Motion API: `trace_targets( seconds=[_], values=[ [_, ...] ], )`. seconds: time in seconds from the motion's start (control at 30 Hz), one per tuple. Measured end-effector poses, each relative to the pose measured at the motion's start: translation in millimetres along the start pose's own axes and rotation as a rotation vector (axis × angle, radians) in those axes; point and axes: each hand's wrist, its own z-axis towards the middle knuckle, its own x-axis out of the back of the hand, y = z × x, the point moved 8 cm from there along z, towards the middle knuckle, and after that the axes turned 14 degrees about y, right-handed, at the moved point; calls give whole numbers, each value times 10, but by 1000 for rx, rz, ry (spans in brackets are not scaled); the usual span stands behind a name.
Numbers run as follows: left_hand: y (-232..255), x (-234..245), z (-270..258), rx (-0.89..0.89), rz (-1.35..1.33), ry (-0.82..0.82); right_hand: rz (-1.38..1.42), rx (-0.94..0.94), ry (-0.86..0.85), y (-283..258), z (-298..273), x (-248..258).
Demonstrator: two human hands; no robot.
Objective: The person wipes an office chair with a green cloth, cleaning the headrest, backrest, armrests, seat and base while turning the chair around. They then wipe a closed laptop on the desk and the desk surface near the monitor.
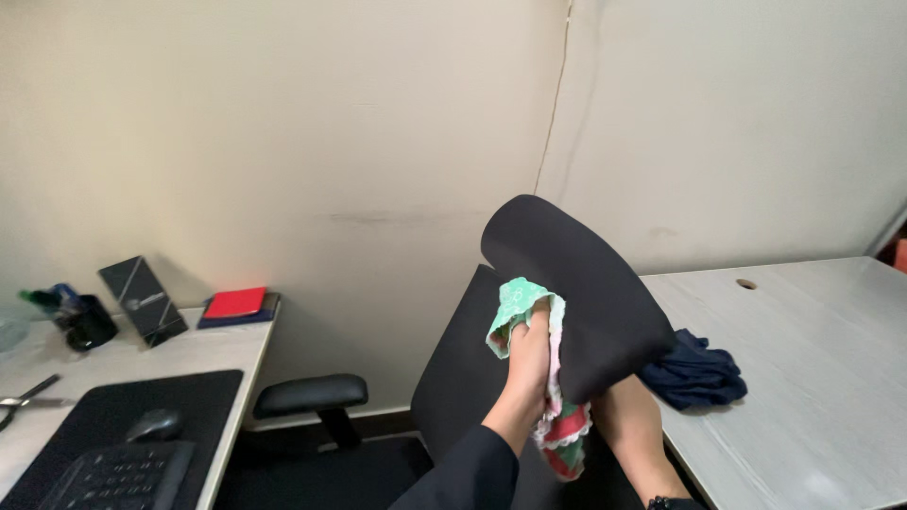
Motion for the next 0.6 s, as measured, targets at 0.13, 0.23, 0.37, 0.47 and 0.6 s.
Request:
trace_targets(
  seconds=[0.13,0.23,0.37,0.47,0.6],
  values=[
    [-8,122,-192,-4,98,26,-55,-57,-97,-235,2,185],
    [47,192,-214,-111,119,60,15,-70,-48,-409,27,373],
    [14,328,-228,-174,173,154,15,-37,-96,-546,-21,543],
    [-14,426,-269,-209,187,228,-10,-58,-156,-581,-85,610],
    [-56,556,-372,-302,274,312,67,178,9,-756,-298,851]
  ],
)
